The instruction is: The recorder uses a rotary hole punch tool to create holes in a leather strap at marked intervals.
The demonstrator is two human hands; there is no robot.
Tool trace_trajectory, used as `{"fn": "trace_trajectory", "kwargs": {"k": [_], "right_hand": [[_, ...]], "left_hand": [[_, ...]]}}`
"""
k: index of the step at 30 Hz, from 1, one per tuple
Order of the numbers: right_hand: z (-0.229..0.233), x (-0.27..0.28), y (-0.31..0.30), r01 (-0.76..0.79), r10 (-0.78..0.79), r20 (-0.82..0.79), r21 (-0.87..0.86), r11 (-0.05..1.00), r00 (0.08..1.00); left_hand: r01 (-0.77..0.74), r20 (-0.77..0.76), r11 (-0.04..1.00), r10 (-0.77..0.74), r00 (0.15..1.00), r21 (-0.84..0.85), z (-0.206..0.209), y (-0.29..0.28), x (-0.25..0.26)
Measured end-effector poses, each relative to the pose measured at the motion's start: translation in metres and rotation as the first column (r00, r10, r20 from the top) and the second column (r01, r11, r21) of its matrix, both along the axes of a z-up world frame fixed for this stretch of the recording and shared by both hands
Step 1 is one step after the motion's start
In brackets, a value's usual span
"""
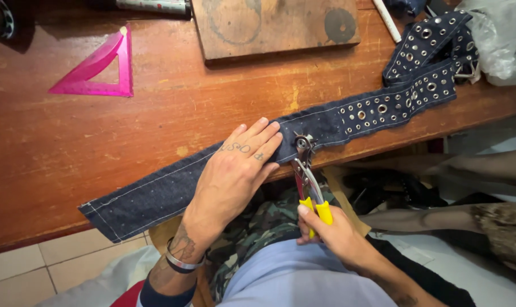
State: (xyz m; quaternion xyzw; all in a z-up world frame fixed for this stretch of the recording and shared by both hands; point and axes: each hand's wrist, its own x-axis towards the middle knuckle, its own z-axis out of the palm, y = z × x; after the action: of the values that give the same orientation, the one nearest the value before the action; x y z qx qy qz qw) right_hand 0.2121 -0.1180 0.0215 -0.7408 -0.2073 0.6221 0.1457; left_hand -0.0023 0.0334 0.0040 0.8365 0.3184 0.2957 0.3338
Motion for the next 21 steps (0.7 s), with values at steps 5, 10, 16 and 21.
{"fn": "trace_trajectory", "kwargs": {"k": [5, 10, 16, 21], "right_hand": [[-0.013, -0.003, -0.001, -0.061, 0.057, 0.049, 0.077, 0.995, 0.997], [-0.013, -0.004, 0.004, -0.119, 0.112, 0.117, 0.058, 0.991, 0.987], [-0.021, 0.009, -0.003, -0.049, 0.048, 0.028, 0.046, 0.998, 0.998], [0.009, 0.021, 0.006, 0.177, -0.184, -0.242, -0.054, 0.983, 0.952]], "left_hand": [[0.001, -0.021, 1.000, -0.001, 1.000, 0.028, 0.000, 0.001, 0.001], [-0.004, -0.027, 1.000, 0.004, 1.000, 0.025, 0.003, 0.002, 0.000], [0.000, -0.062, 0.999, 0.003, 0.998, 0.039, 0.012, 0.007, -0.005], [0.038, -0.194, 0.994, -0.018, 0.981, 0.100, 0.015, 0.014, -0.002]]}}
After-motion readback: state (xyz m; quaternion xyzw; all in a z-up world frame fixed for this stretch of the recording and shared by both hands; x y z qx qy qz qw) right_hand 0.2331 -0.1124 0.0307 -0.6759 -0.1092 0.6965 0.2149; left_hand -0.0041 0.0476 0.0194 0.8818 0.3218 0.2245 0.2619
